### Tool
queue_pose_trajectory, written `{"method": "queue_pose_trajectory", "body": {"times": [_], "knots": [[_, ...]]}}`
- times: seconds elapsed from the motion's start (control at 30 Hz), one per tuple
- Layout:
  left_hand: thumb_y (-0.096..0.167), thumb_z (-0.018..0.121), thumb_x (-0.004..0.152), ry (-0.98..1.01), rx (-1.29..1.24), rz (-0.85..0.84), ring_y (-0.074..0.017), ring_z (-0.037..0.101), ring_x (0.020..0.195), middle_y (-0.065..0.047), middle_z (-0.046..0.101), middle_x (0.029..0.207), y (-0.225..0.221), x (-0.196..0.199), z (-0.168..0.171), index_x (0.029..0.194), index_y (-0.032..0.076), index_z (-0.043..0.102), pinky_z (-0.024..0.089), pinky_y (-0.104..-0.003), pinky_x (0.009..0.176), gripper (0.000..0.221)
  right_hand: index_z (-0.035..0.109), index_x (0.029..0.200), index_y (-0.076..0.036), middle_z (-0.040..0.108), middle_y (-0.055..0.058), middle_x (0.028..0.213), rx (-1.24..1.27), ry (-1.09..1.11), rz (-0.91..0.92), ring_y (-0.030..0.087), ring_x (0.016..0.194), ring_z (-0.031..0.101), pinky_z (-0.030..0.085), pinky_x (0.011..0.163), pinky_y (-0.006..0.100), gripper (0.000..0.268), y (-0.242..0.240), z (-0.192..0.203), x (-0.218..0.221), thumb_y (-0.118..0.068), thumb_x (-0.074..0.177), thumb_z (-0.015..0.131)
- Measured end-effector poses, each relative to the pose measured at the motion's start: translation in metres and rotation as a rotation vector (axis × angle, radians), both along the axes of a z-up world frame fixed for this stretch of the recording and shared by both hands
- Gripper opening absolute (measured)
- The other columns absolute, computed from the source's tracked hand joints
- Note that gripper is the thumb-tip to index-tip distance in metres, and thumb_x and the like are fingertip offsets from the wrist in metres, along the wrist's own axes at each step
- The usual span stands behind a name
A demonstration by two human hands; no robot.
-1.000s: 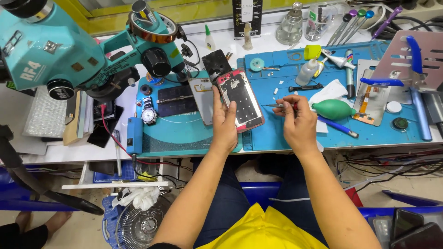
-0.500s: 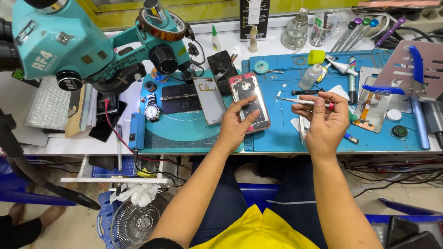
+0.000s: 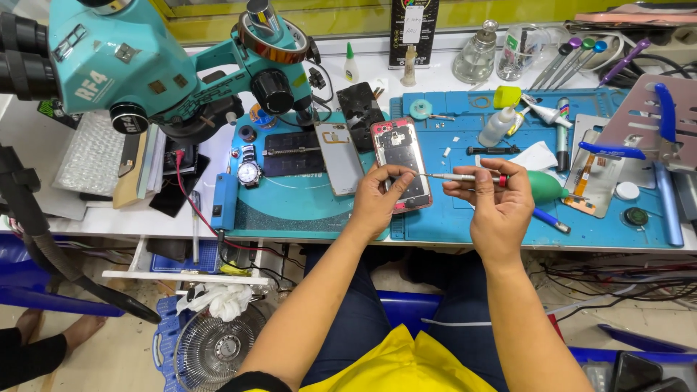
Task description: Technician disassembling a mobile phone to access and repair internal components at a dedicated workstation.
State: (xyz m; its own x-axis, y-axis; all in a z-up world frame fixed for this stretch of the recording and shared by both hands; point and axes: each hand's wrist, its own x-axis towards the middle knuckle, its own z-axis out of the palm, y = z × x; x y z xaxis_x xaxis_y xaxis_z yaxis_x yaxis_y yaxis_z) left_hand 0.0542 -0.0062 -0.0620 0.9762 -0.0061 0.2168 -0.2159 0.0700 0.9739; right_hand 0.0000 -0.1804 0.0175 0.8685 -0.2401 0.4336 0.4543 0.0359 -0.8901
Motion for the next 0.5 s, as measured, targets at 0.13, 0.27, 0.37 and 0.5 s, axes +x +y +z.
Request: {"method": "queue_pose_trajectory", "body": {"times": [0.13,0.27,0.37,0.5], "knots": [[0.024,0.073,0.097,-0.001,0.030,-0.003,-0.0220,0.064,0.117,-0.009,0.065,0.107,-0.001,-0.009,0.021,0.100,0.014,0.080,0.046,-0.038,0.106,0.013,0.045,0.123,0.005,0.070,0.031,0.103,-0.045,-0.017,0.004,0.035,0.081,0.076,0.067,0.074,0.043,0.014,-0.005,0.002,0.003,-0.005,0.113,0.044],[0.022,0.069,0.099,-0.019,0.052,-0.045,-0.0272,0.063,0.118,-0.014,0.064,0.105,-0.002,-0.011,0.028,0.100,0.009,0.077,0.047,-0.042,0.105,0.015,0.046,0.124,0.007,0.070,0.031,0.101,-0.123,-0.042,0.009,0.034,0.079,0.075,0.067,0.072,0.043,0.014,-0.007,0.008,0.006,-0.002,0.113,0.045],[0.022,0.067,0.101,-0.008,0.033,-0.043,-0.0272,0.063,0.117,-0.014,0.065,0.105,-0.001,-0.010,0.024,0.100,0.008,0.077,0.047,-0.042,0.105,0.017,0.047,0.124,0.008,0.070,0.031,0.100,-0.122,-0.048,0.009,0.034,0.078,0.075,0.067,0.072,0.043,0.015,-0.004,0.009,0.005,-0.002,0.113,0.045],[0.026,0.066,0.103,0.008,-0.002,-0.027,-0.0239,0.063,0.116,-0.014,0.066,0.105,0.002,-0.010,0.027,0.099,0.007,0.076,0.048,-0.041,0.104,0.022,0.046,0.123,0.006,0.069,0.030,0.103,-0.095,-0.086,0.003,0.034,0.080,0.075,0.067,0.073,0.043,0.012,-0.003,0.009,0.004,-0.001,0.114,0.042]]}}
